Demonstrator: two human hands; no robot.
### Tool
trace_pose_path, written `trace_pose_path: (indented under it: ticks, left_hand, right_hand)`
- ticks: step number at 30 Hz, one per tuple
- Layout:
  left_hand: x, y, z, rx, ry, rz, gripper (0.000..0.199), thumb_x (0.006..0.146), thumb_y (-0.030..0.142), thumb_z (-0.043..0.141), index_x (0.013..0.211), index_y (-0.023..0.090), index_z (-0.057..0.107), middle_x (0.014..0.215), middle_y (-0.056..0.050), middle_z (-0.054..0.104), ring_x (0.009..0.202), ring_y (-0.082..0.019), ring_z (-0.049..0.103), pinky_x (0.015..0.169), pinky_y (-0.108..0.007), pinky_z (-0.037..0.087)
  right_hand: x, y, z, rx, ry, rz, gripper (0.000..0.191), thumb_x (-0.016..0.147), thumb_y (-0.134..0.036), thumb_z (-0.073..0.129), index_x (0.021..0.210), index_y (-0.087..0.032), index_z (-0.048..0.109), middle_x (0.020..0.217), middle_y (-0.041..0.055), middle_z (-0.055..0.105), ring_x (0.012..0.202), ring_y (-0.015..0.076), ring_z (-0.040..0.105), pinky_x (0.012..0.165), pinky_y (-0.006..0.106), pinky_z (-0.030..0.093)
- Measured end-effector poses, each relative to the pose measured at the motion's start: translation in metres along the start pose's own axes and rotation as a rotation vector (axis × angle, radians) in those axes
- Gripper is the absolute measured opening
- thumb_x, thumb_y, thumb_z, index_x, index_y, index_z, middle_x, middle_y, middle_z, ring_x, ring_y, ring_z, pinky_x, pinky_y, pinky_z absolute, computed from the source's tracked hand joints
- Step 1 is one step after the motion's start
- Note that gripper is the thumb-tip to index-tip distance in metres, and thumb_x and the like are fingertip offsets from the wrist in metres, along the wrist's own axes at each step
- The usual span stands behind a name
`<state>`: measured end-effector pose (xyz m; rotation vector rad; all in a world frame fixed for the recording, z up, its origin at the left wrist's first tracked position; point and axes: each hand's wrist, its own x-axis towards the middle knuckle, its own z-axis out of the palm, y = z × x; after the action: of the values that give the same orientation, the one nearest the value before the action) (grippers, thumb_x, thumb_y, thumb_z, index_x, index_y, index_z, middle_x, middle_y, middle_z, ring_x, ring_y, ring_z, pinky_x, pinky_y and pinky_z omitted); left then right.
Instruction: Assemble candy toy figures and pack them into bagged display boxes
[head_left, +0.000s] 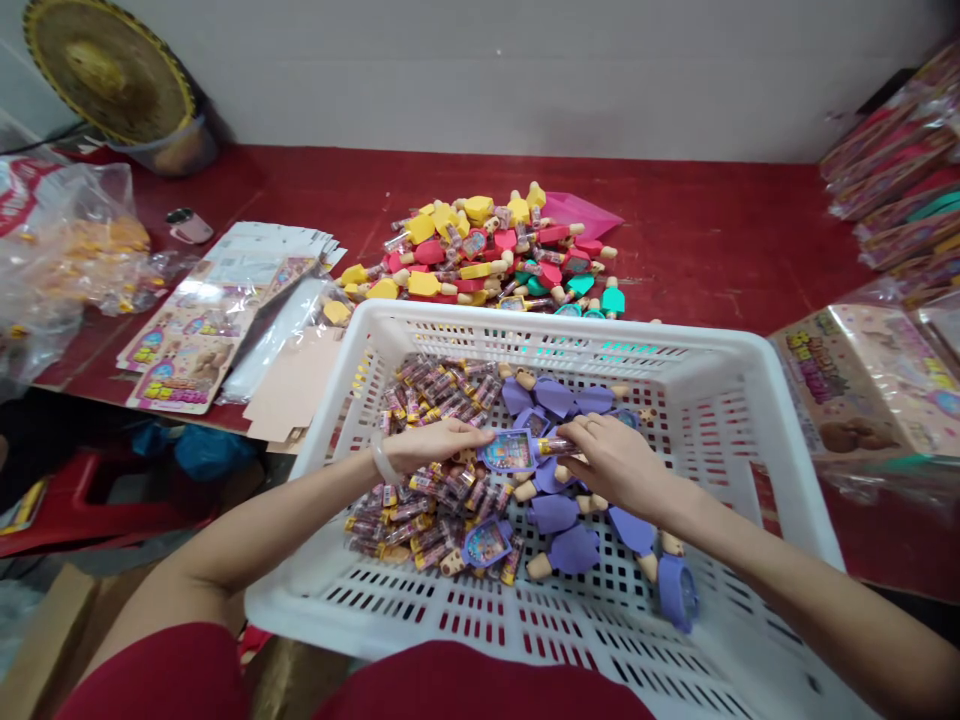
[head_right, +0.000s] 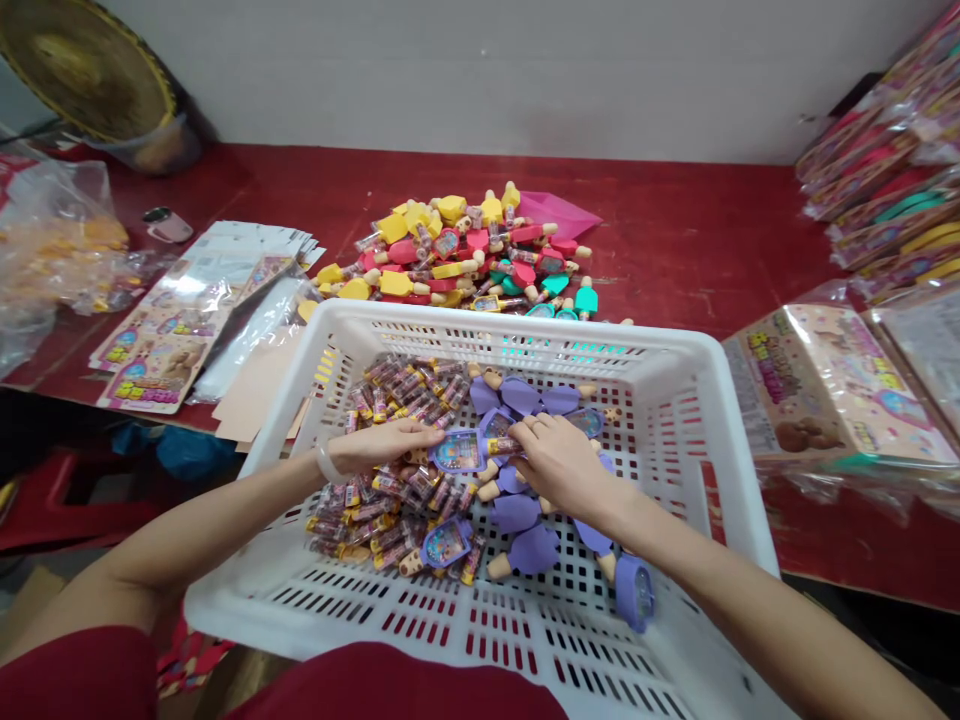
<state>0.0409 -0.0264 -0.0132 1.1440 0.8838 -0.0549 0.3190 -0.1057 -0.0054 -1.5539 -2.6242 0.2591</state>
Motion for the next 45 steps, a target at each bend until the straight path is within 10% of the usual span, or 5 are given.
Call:
trace_pose_path:
  ticks: [9,19,27,36,45]
  left_hand:
    - [-0.006,0.001,-0.001,0.140,-0.204,0.075,0.048,0.070,0.058,0.078,0.090,0.017,0.065,0.066,0.003,0.052,0.053,-0.008,0.036,0.050,-0.024,0.024]
    - [-0.006,-0.016,0.010,0.803,0.136,0.482,0.039,0.086,0.041,0.065,0.119,0.021,0.064,0.113,-0.010,0.069,0.097,-0.024,0.062,0.081,-0.028,0.042]
    - [-0.008,0.000,0.003,0.158,-0.231,-0.044,0.042,0.077,0.058,0.071,0.080,0.018,0.060,0.056,0.005,0.048,0.044,-0.007,0.033,0.043,-0.023,0.021]
    - [-0.007,-0.002,0.003,0.167,-0.314,0.009,0.044,0.074,0.057,0.074,0.083,0.014,0.068,0.064,0.002,0.054,0.053,-0.008,0.036,0.049,-0.024,0.023]
    - [-0.016,0.010,0.004,0.360,-0.129,0.187,0.060,0.076,0.054,0.073,0.124,0.018,0.067,0.070,0.003,0.062,0.056,-0.009,0.038,0.055,-0.023,0.030]
  right_hand:
    - [0.001,-0.020,0.014,-0.258,-0.085,-0.006,0.013,0.086,-0.010,0.054,0.082,-0.015,0.065,0.075,0.0117,0.068,0.072,0.0247,0.061,0.070,0.036,0.034]
    - [0.002,-0.015,0.018,0.391,-0.527,0.173,0.024,0.084,-0.036,0.070,0.068,-0.020,0.060,0.063,0.0012,0.065,0.059,0.0176,0.062,0.050,0.024,0.029]
    - [0.001,-0.023,0.026,-0.164,-0.117,-0.025,0.019,0.084,-0.003,0.048,0.086,-0.013,0.064,0.081,0.0134,0.069,0.075,0.0247,0.062,0.069,0.035,0.033]
    - [-0.006,-0.035,0.008,-0.016,-0.411,0.083,0.013,0.086,-0.020,0.054,0.091,-0.016,0.066,0.082,0.0108,0.072,0.074,0.0246,0.067,0.059,0.030,0.032]
    - [0.000,-0.031,0.009,-0.051,-0.415,0.108,0.019,0.085,-0.017,0.053,0.101,-0.014,0.064,0.090,0.0134,0.073,0.080,0.0279,0.070,0.065,0.032,0.040]
